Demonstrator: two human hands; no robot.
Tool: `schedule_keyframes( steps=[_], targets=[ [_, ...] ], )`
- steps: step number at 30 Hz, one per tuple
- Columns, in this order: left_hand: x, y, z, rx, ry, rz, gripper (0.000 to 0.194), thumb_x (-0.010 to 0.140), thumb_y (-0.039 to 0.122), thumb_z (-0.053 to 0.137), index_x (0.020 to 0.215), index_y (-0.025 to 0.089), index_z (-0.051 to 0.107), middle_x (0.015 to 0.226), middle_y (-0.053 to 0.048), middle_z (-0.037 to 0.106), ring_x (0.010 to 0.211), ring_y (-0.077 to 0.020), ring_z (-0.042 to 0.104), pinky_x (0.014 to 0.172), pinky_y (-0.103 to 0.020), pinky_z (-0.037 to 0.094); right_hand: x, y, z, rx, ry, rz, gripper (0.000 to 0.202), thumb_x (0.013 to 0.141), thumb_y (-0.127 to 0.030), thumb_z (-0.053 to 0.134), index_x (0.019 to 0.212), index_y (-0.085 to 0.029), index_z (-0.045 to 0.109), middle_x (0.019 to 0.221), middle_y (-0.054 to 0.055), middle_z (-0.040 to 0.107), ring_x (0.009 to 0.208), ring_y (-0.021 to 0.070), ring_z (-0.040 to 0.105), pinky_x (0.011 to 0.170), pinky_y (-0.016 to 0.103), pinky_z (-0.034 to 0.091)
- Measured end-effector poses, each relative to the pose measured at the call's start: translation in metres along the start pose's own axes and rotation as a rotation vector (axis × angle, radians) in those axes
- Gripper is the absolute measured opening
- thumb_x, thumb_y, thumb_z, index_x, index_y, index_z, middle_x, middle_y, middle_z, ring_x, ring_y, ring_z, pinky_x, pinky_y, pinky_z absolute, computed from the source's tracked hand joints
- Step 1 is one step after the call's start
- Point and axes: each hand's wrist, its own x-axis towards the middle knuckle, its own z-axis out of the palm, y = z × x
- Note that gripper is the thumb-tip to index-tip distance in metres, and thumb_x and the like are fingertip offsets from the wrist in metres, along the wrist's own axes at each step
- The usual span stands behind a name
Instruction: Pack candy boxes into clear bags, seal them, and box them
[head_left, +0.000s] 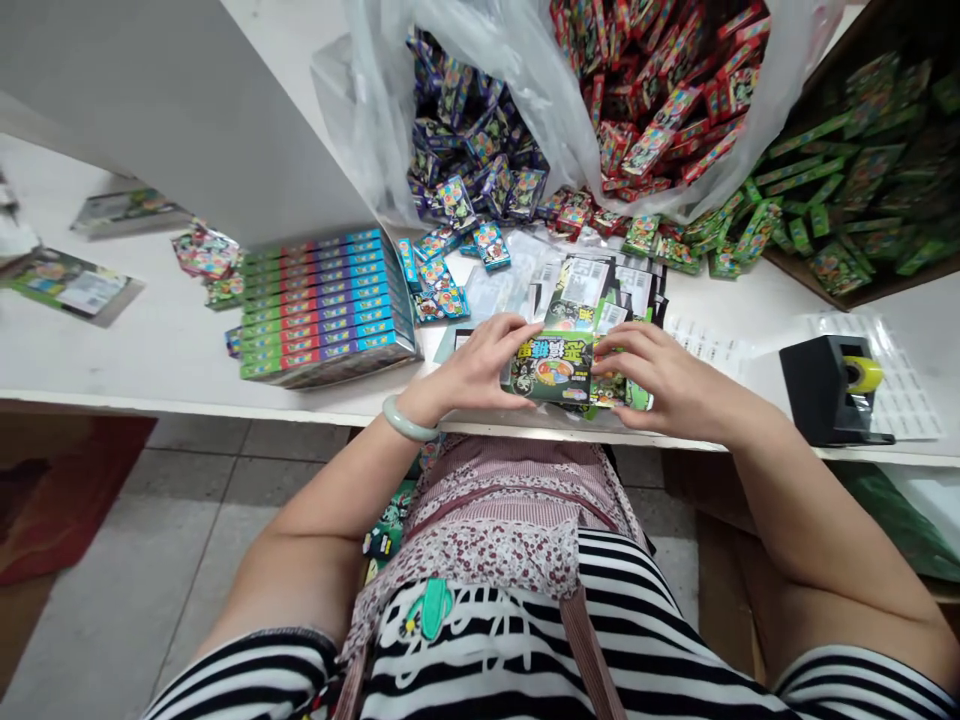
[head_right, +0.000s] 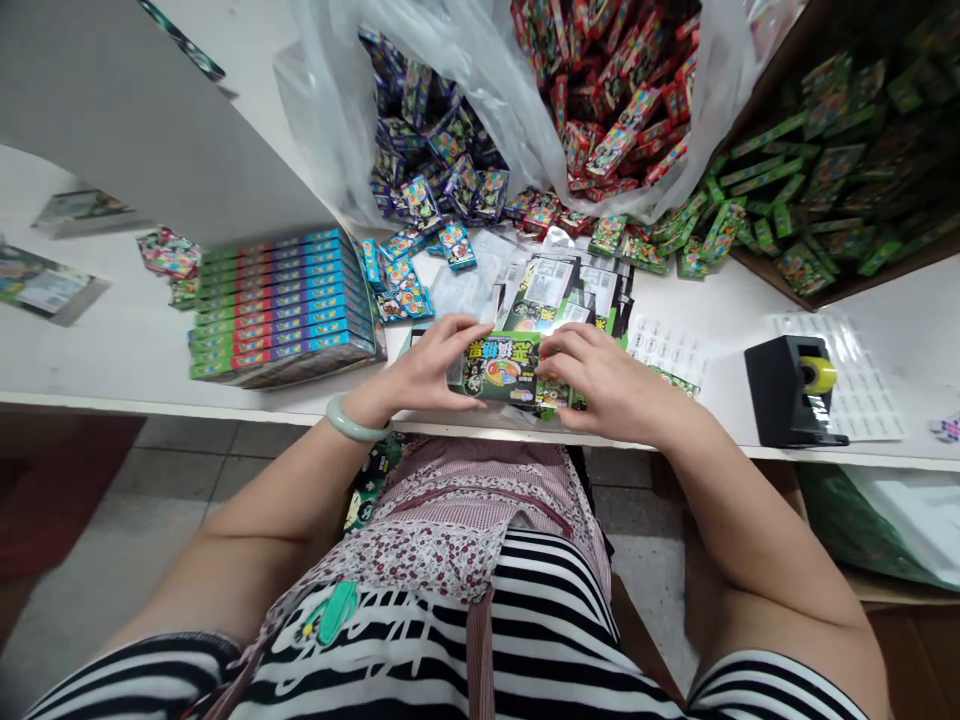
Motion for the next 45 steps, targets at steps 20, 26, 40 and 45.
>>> schedule_keyframes(
  steps=[20, 26, 40, 45],
  targets=[
    [-0.014, -0.004, -0.011, -0.018, 0.169, -0.166, 0.103, 0.074, 0.056, 0.078, 0.157, 0.029, 0.023, 0.131, -0.013, 0.044, 0.121, -0.033, 0.05, 0.104, -0.055, 0.05, 0.103, 0.185, -0.019, 0.123, 0.72, 0.756, 0.022, 0.086, -0.029, 0.059, 0.101, -0.015, 0.068, 0.107, 0.012, 0.072, 0.103, 0.0265, 0.066, 0.099, 0.044, 0.049],
    [-0.017, 0.001, -0.014, -0.043, 0.179, -0.217, 0.106, 0.074, 0.054, 0.079, 0.158, 0.033, 0.018, 0.133, -0.013, 0.044, 0.123, -0.0347, 0.051, 0.103, -0.054, 0.053, 0.168, 0.27, -0.037, 0.12, 0.753, 1.181, 0.066, 0.076, -0.025, 0.073, 0.133, -0.002, 0.049, 0.124, 0.024, 0.062, 0.117, 0.0337, 0.061, 0.104, 0.047, 0.045],
    [-0.026, -0.014, -0.015, 0.0, 0.244, -0.248, 0.1, 0.074, 0.058, 0.078, 0.155, 0.031, 0.027, 0.131, -0.012, 0.046, 0.12, -0.0328, 0.053, 0.103, -0.051, 0.052, 0.077, 0.152, -0.004, 0.378, 0.641, 0.694, 0.045, 0.082, -0.039, 0.059, 0.124, -0.022, 0.059, 0.105, 0.008, 0.071, 0.088, 0.0232, 0.068, 0.078, 0.039, 0.057],
    [-0.02, -0.017, -0.008, 0.108, 0.262, -0.251, 0.097, 0.073, 0.062, 0.076, 0.152, 0.025, 0.034, 0.128, -0.013, 0.047, 0.116, -0.032, 0.054, 0.103, -0.05, 0.051, 0.058, 0.084, 0.015, 0.023, 0.279, 0.613, 0.025, 0.087, -0.036, 0.062, 0.103, -0.018, 0.068, 0.114, 0.014, 0.066, 0.088, 0.0247, 0.066, 0.082, 0.043, 0.055]
  ],
)
